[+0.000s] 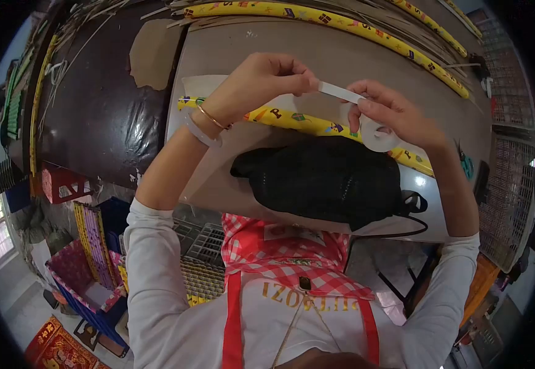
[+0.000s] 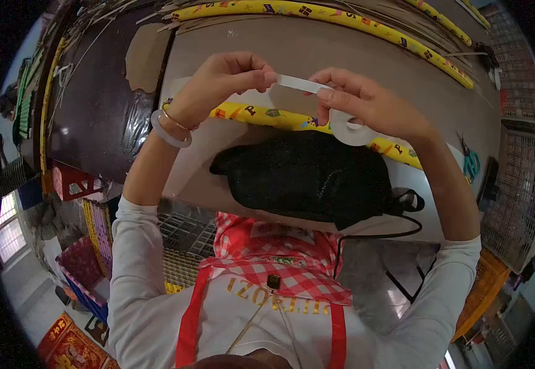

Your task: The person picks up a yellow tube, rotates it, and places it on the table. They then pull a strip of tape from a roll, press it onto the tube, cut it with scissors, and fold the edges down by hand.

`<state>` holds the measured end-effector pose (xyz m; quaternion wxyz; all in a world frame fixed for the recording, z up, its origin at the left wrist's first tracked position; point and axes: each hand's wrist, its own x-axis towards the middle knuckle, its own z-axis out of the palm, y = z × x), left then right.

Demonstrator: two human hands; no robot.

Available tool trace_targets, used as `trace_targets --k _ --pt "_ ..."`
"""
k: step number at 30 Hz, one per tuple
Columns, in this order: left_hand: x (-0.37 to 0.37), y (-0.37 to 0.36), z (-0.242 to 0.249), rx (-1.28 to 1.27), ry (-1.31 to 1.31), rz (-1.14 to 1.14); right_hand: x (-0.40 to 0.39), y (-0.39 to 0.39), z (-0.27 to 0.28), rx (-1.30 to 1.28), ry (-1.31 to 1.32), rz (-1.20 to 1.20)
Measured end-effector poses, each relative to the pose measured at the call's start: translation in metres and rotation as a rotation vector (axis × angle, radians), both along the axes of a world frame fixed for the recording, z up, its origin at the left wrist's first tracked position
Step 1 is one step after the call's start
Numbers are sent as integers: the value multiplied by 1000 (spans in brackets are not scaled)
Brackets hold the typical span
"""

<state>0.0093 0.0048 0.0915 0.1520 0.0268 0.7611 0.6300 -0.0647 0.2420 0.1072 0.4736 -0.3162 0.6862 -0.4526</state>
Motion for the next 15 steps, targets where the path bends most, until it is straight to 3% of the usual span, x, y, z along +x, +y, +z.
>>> trace_targets --k 4,7,13,15 --pt "-1 -4 -4 -25 87 4 -1 -5 2 -27 40 10" --pt "1 -7 1 -106 134 162 1 -8 3 -97 41 -8" --pt "13 -1 5 38 -120 154 2 -12 2 -113 -43 -18" --pt "13 -1 3 34 -100 144 2 -14 4 -102 -35 -4"
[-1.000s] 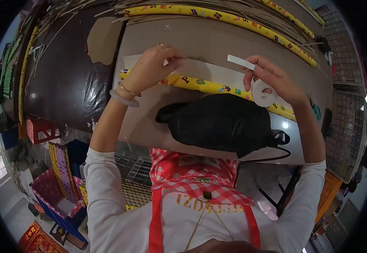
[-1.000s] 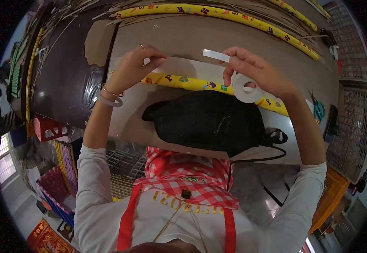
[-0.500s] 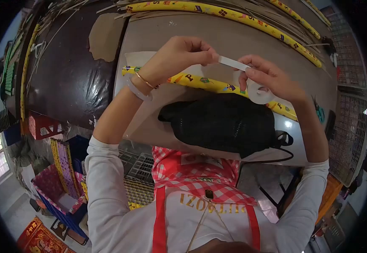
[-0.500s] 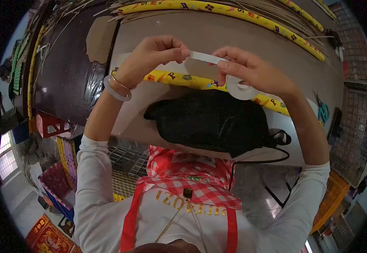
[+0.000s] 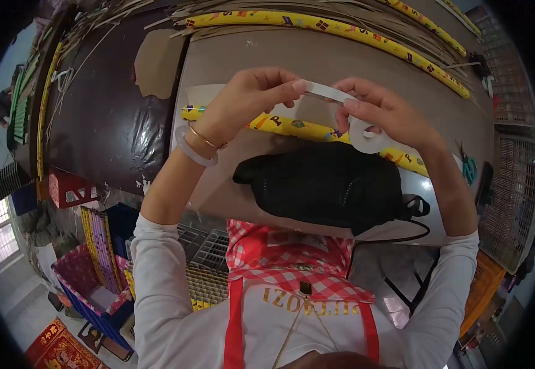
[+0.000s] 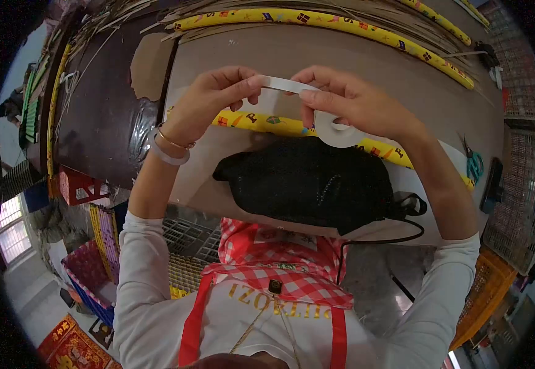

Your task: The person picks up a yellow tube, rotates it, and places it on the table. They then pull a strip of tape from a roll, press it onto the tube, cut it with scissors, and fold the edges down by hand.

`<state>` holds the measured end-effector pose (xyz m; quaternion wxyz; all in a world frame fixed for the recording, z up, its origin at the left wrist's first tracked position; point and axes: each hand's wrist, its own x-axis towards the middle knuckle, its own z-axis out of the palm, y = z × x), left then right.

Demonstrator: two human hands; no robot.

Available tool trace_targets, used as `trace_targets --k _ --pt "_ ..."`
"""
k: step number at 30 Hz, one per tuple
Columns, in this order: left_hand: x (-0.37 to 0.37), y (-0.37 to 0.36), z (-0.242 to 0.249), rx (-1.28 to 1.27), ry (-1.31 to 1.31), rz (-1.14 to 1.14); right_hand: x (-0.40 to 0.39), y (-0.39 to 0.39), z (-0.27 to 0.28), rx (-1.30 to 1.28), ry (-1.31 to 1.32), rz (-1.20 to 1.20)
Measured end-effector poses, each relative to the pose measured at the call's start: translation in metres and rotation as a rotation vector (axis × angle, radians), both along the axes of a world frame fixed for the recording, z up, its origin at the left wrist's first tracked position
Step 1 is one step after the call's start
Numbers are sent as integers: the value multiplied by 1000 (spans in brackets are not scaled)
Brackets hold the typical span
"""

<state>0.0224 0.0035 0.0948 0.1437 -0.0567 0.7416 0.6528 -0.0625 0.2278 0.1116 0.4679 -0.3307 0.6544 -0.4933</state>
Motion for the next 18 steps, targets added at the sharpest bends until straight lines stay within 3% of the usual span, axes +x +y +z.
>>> trace_targets --k 5,7,10,14,16,18 --pt "1 1 1 -10 92 21 1 2 0 40 67 7" --pt "1 -3 -7 -138 210 115 2 3 5 151 229 9" --pt "4 -11 -13 -130 254 131 -6 12 3 241 235 40" --pt "8 -17 -28 -294 171 139 -5 18 -1 285 10 -139" --pt "5 -19 -35 -464 112 49 -11 21 -12 438 288 -1" --pt "-1 -19 -50 -520 188 68 -8 14 -19 421 332 -9"
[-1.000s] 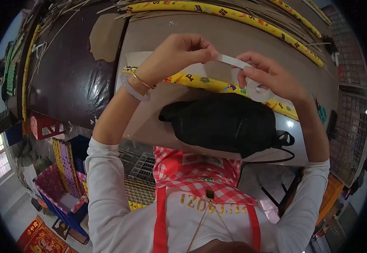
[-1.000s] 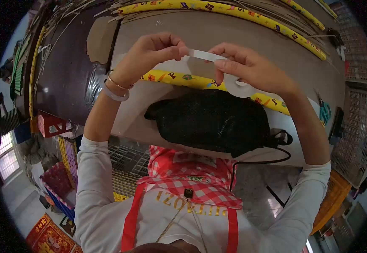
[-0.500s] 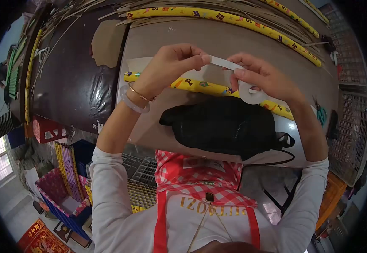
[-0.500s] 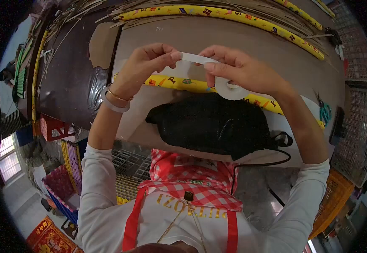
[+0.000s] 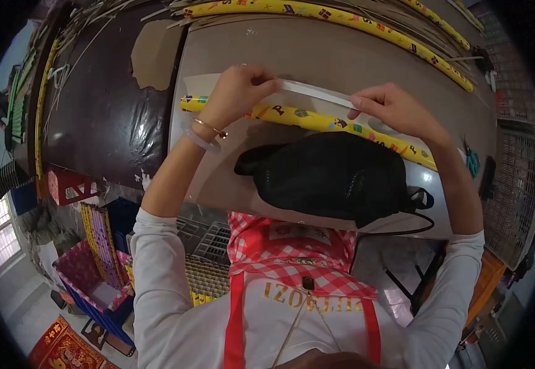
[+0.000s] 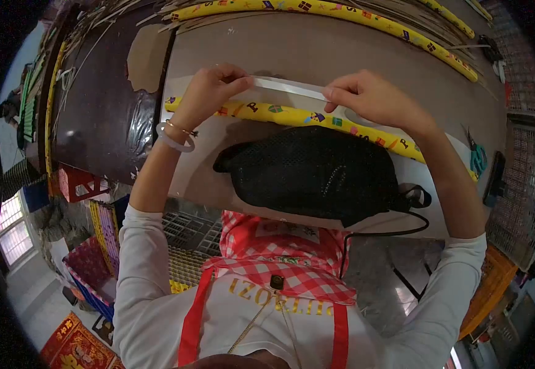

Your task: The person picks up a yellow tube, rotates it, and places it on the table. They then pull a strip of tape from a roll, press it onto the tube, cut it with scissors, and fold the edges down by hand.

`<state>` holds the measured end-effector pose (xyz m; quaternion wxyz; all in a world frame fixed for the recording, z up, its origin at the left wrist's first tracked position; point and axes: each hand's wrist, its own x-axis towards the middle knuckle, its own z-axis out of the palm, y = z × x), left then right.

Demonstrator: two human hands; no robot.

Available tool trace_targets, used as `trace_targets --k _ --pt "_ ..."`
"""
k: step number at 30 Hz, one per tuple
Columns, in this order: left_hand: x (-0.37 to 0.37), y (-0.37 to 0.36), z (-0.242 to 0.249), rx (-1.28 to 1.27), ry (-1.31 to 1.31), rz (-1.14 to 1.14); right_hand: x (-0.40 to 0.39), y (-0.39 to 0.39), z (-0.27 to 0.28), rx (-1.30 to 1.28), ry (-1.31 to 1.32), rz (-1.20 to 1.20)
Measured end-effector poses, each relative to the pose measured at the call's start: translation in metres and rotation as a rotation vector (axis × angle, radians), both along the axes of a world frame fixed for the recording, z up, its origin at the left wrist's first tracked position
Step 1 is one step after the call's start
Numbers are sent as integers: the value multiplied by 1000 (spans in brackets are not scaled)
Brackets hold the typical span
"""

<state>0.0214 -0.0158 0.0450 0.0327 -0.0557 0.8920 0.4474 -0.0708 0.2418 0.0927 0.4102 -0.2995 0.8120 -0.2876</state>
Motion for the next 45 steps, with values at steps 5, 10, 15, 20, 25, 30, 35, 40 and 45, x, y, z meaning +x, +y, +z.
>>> trace_targets --k 5,10,15,20,25,30,35,40,45 --pt "-3 1 -6 -82 70 14 -2 -6 -20 9 129 22" --pt "-3 0 -12 -193 39 6 2 -14 -19 48 174 -65" --pt "-1 1 -24 -252 67 -7 0 -15 -34 104 323 -8" --pt "-3 1 -25 -250 53 8 -1 -18 -40 153 360 -5" --pt "-3 4 -23 -288 67 26 -2 -19 -44 138 365 -21" --pt "-3 3 -27 -320 66 5 -2 -19 -45 143 340 -38" --pt "-5 5 -27 -286 59 28 -4 -20 -43 140 289 -66" --pt "-6 7 -24 -293 35 32 -4 -22 -43 158 278 -82" --pt "-7 7 -26 -297 42 32 -2 -26 -43 202 341 -84"
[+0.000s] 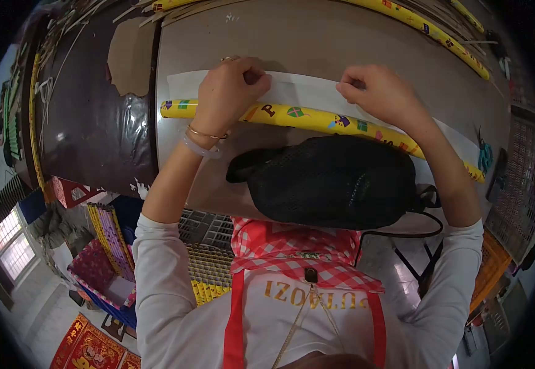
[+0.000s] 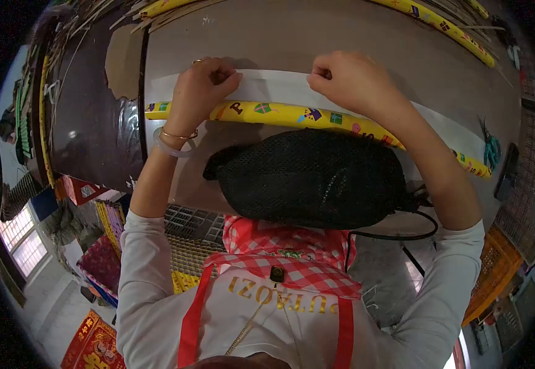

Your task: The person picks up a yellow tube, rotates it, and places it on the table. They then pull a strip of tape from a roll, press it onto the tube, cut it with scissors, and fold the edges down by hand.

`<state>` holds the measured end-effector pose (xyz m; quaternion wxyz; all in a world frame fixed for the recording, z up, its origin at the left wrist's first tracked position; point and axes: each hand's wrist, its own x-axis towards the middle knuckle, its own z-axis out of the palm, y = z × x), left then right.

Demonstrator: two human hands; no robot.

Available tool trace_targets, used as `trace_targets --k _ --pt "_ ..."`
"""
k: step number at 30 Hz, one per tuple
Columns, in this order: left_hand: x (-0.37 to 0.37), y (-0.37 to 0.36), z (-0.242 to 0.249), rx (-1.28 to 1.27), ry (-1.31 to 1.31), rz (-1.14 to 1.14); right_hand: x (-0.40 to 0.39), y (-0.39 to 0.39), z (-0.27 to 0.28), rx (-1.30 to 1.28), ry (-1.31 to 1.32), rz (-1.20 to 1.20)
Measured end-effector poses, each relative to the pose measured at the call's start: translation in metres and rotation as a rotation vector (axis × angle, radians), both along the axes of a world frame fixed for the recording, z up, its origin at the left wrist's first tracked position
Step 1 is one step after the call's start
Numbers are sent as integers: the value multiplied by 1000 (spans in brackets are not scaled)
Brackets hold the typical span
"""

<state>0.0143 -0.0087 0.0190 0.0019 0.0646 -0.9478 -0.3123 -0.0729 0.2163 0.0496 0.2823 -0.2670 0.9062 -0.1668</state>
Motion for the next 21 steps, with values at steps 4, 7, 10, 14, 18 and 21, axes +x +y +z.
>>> trace_targets --k 4,7,10,14,18,21 --pt "-1 -1 0 -12 -38 17 -1 -3 -4 40 55 26" --pt "-3 0 0 -21 -51 18 -3 -3 -6 36 22 3" --pt "-4 -1 1 -15 -74 14 -4 -5 -9 54 24 -12" --pt "-4 -1 2 -35 -67 10 -5 -7 -9 63 28 7" --pt "-5 -2 0 -17 -62 24 -2 -13 -4 143 67 6" --pt "-5 -2 1 -14 -51 26 -1 -16 -2 179 87 11"
